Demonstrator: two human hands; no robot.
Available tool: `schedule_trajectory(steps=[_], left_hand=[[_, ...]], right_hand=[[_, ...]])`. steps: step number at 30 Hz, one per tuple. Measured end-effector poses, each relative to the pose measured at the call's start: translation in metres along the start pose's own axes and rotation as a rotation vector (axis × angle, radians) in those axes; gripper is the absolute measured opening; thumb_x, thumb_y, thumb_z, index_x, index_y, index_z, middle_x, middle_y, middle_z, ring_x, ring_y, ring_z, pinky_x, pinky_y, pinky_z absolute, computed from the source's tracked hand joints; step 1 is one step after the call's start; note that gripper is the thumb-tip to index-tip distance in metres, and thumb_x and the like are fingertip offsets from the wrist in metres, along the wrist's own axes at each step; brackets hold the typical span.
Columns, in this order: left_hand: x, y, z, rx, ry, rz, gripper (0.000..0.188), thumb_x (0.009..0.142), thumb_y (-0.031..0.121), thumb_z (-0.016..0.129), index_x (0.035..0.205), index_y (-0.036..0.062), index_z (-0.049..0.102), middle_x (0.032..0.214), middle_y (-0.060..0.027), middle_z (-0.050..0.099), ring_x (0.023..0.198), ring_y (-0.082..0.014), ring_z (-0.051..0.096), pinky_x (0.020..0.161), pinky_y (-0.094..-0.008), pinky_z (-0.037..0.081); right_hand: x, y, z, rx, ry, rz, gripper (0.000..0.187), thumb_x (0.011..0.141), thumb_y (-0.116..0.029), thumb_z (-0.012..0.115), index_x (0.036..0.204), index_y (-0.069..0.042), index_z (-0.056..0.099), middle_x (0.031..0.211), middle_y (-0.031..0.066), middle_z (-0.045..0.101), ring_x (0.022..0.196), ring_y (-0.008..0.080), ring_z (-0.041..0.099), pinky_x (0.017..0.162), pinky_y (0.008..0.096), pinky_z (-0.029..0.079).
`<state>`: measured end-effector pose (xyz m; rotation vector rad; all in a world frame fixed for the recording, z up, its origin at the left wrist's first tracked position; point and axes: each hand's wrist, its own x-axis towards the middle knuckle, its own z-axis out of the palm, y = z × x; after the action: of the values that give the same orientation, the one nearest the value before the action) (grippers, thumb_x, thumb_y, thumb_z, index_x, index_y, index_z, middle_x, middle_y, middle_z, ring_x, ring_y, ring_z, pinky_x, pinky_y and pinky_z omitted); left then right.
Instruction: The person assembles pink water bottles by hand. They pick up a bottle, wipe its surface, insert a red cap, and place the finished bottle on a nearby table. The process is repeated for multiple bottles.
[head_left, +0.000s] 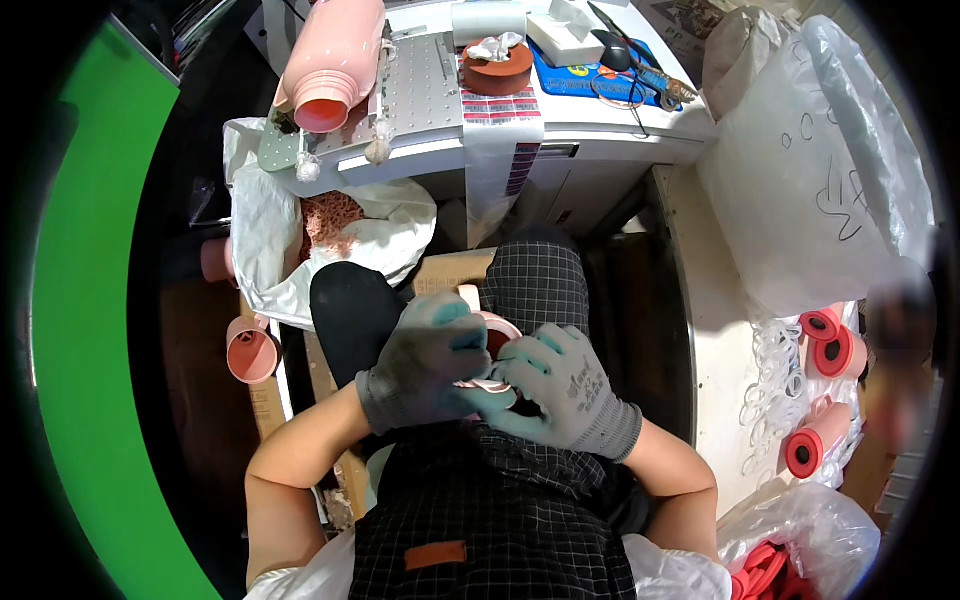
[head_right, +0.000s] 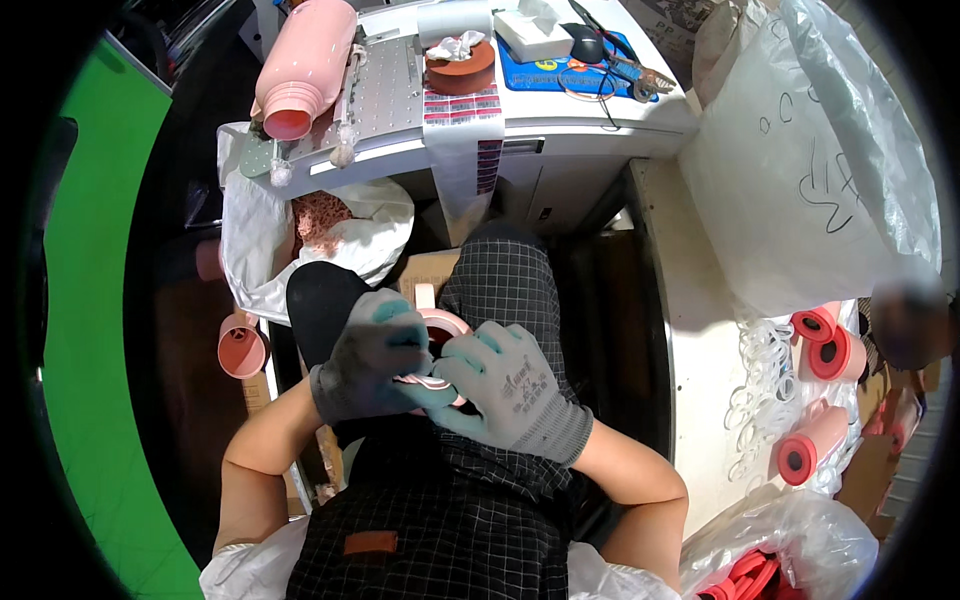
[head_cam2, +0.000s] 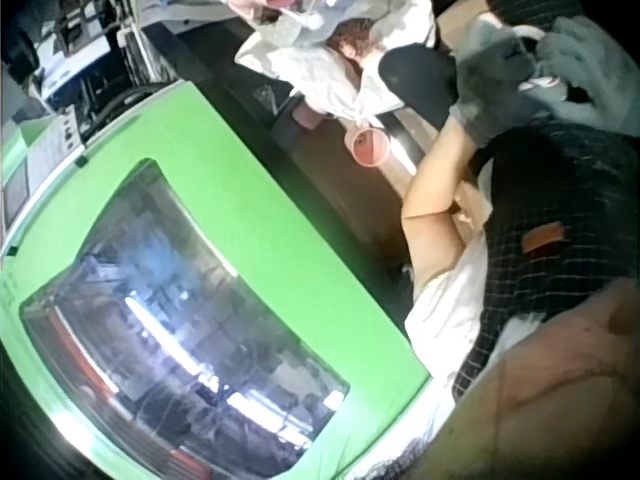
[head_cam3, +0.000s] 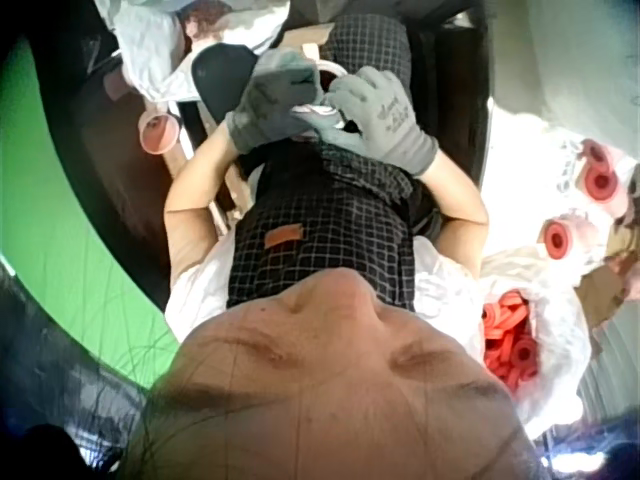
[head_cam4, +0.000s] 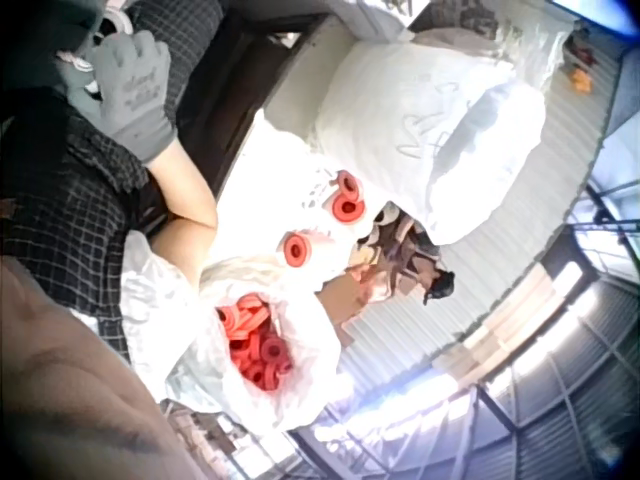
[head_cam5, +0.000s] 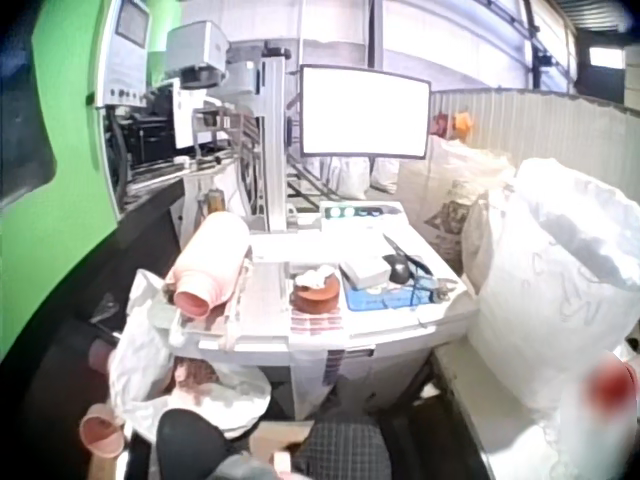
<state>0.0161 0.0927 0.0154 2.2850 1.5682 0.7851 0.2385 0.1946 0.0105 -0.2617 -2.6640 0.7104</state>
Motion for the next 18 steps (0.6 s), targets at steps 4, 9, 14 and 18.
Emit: schedule_trajectory(steps=[4,9,14,18], left_hand=[[0.014,0.017,-0.018,0.123,0.109,-0.040,0.046,0.065,0.042,0.088,0.099,0.0149,0.073,0.096,-0.0037,0.068,0.083,-0.0319,0.065,0.076,-0.0480,0.051],[0.016,0.029,-0.017,0.396,-0.012,-0.170,0.033,0.074,0.029,0.080,0.102,0.0127,0.071,0.091,-0.0077,0.062,0.086,-0.0320,0.062,0.074,-0.0469,0.049],[0.054,0.025,-0.043,0.455,-0.193,-0.093,0.024,0.070,0.025,0.082,0.089,0.0134,0.072,0.098,-0.0068,0.061,0.099,-0.0282,0.060,0.082,-0.0457,0.049],[0.066,0.002,-0.034,0.286,-0.391,0.025,0.021,0.071,0.027,0.083,0.084,0.0136,0.073,0.099,-0.0054,0.063,0.098,-0.0258,0.063,0.079,-0.0421,0.052]], right_hand=[[0.002,-0.003,0.019,0.027,0.115,-0.001,0.039,0.082,-0.037,0.082,0.106,-0.009,0.068,0.102,0.0082,0.060,0.087,0.0252,0.057,0.077,0.0410,0.045],[0.010,-0.005,0.029,-0.049,0.193,-0.053,0.032,0.082,-0.032,0.080,0.100,-0.008,0.068,0.101,0.0082,0.062,0.079,0.0253,0.057,0.070,0.0399,0.045],[0.008,-0.007,0.023,-0.145,0.171,-0.066,0.028,0.087,-0.035,0.078,0.096,-0.009,0.071,0.100,0.0078,0.065,0.080,0.0237,0.059,0.068,0.0389,0.046],[0.002,-0.001,0.022,-0.124,0.157,-0.060,0.011,0.087,-0.029,0.073,0.093,-0.021,0.076,0.095,0.0048,0.063,0.083,0.0238,0.061,0.070,0.0384,0.048]])
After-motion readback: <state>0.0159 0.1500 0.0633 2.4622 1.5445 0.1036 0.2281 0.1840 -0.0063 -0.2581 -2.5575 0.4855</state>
